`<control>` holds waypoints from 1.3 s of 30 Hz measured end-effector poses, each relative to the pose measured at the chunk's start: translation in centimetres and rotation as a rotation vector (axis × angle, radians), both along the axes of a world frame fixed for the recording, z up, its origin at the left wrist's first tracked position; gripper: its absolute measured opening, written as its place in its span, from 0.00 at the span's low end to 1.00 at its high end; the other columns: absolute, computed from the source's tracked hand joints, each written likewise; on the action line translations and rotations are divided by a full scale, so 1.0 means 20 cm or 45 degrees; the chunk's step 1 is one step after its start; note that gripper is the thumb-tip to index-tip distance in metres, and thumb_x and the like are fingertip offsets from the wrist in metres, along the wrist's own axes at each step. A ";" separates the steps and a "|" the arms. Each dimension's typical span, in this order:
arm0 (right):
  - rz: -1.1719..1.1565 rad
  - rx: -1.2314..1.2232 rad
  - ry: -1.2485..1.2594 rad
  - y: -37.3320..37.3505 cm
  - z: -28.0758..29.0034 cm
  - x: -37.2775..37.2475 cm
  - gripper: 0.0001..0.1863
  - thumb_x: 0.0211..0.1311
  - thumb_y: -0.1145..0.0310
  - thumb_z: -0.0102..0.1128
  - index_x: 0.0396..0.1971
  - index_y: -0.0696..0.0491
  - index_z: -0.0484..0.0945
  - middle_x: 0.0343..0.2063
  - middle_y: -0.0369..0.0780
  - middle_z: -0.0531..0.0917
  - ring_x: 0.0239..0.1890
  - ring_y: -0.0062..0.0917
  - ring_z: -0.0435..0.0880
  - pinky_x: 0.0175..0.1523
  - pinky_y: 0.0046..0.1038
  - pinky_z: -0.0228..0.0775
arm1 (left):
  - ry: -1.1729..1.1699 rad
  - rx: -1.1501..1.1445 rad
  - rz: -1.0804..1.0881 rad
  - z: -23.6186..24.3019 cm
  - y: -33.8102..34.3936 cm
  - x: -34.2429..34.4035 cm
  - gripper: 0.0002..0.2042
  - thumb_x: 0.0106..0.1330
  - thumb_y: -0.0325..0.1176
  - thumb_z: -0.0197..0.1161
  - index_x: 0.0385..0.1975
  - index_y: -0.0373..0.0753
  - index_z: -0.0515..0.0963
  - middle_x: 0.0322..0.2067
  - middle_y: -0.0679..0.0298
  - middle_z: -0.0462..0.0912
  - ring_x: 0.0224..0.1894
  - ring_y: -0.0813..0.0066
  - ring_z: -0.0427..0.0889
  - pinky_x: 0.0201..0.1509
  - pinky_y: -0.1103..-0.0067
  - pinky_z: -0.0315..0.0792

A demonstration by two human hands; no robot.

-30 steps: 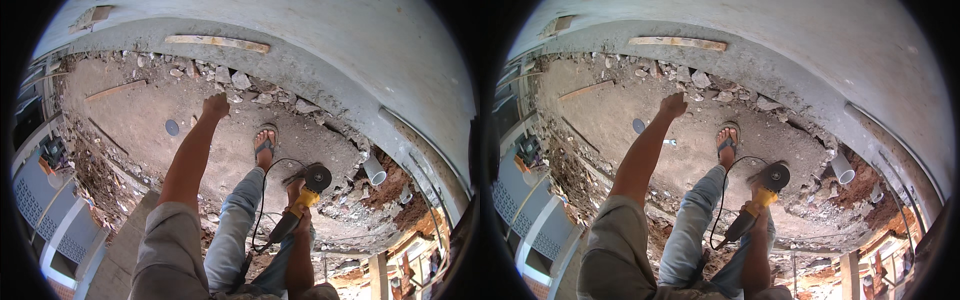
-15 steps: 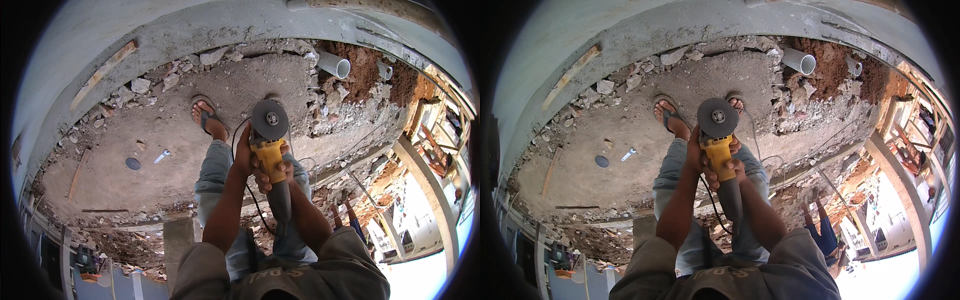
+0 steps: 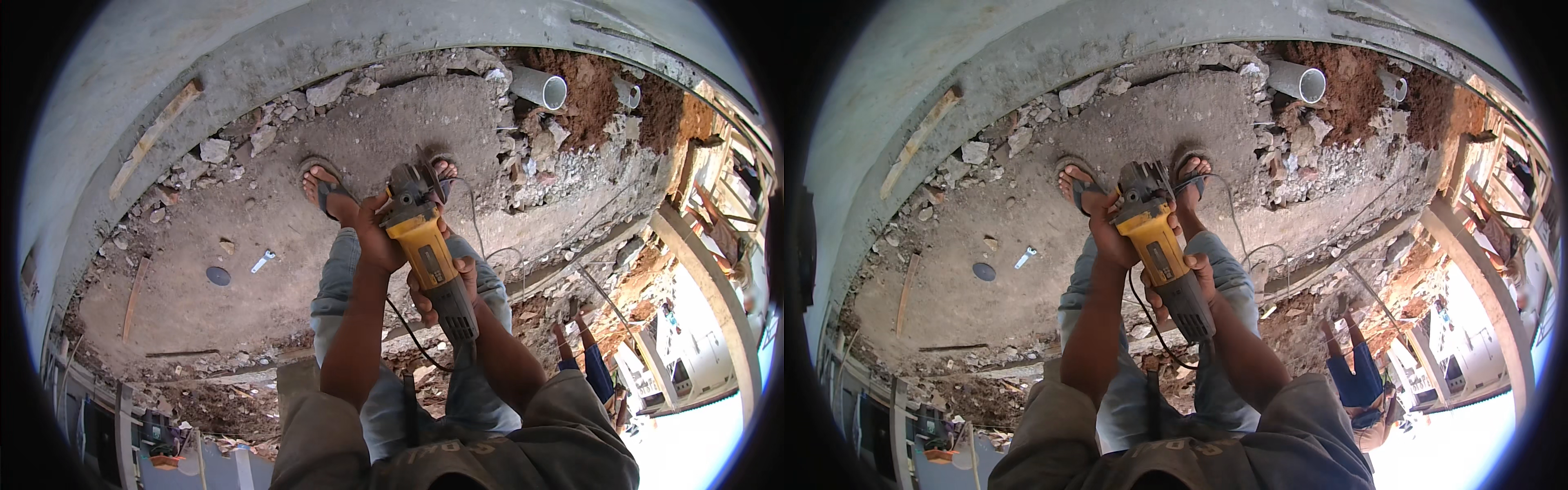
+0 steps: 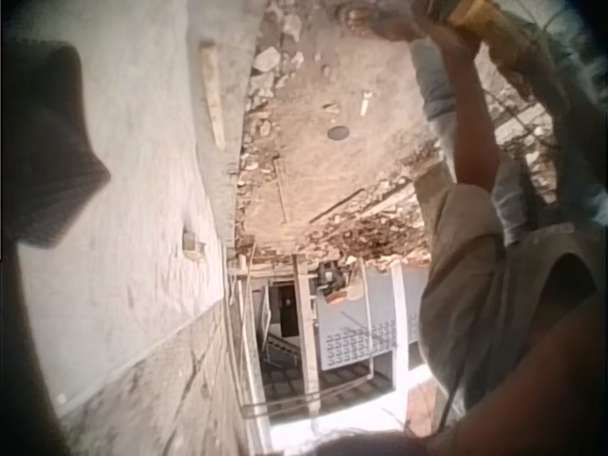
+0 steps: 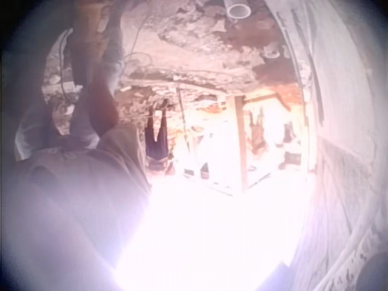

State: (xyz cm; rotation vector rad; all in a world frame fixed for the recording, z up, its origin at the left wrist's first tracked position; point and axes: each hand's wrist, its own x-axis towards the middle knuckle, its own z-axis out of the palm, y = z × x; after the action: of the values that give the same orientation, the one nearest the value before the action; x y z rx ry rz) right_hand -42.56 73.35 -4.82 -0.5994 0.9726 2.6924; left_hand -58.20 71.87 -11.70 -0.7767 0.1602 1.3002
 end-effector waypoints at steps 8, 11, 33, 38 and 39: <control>1.428 1.025 -0.799 0.02 0.00 0.00 0.38 0.45 0.63 0.81 0.55 0.60 0.71 0.39 0.37 0.81 0.41 0.21 0.80 0.51 0.26 0.74 | 0.423 -0.326 0.016 -0.14 -0.06 -0.17 0.37 0.65 0.63 0.51 0.57 0.31 0.72 0.46 0.44 0.80 0.42 0.50 0.83 0.55 0.55 0.73; 1.508 1.093 -0.778 0.05 0.00 -0.01 0.39 0.44 0.63 0.81 0.56 0.59 0.71 0.40 0.38 0.81 0.43 0.21 0.80 0.52 0.26 0.73 | 0.322 -0.158 0.136 -0.15 -0.09 -0.18 0.38 0.65 0.65 0.51 0.57 0.31 0.72 0.46 0.44 0.81 0.43 0.50 0.83 0.55 0.54 0.73; 1.799 1.166 -0.604 0.07 -0.04 0.05 0.45 0.45 0.59 0.80 0.63 0.57 0.67 0.47 0.46 0.83 0.50 0.32 0.82 0.57 0.31 0.73 | 0.324 0.007 -0.264 -0.15 -0.05 -0.09 0.36 0.65 0.64 0.53 0.53 0.32 0.75 0.44 0.53 0.82 0.41 0.54 0.84 0.55 0.53 0.74; 1.723 1.547 -0.948 0.05 -0.10 0.18 0.42 0.54 0.56 0.76 0.64 0.58 0.66 0.54 0.52 0.80 0.58 0.39 0.79 0.61 0.35 0.70 | 0.695 -0.151 -0.523 -0.10 0.04 -0.06 0.28 0.65 0.51 0.64 0.53 0.32 0.76 0.42 0.57 0.84 0.42 0.66 0.86 0.50 0.70 0.80; 1.629 1.524 -1.170 0.11 -0.09 0.17 0.39 0.58 0.57 0.73 0.64 0.60 0.66 0.54 0.53 0.79 0.58 0.39 0.79 0.61 0.36 0.71 | 0.773 -0.172 -0.530 -0.10 0.05 -0.04 0.26 0.65 0.49 0.66 0.53 0.32 0.76 0.42 0.58 0.84 0.42 0.69 0.86 0.49 0.72 0.80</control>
State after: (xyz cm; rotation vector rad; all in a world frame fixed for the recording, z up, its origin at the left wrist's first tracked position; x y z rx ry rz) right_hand -39.07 75.64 -6.58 -2.1445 -1.5710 2.3554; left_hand -59.10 72.80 -13.78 -0.4065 0.8588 1.0945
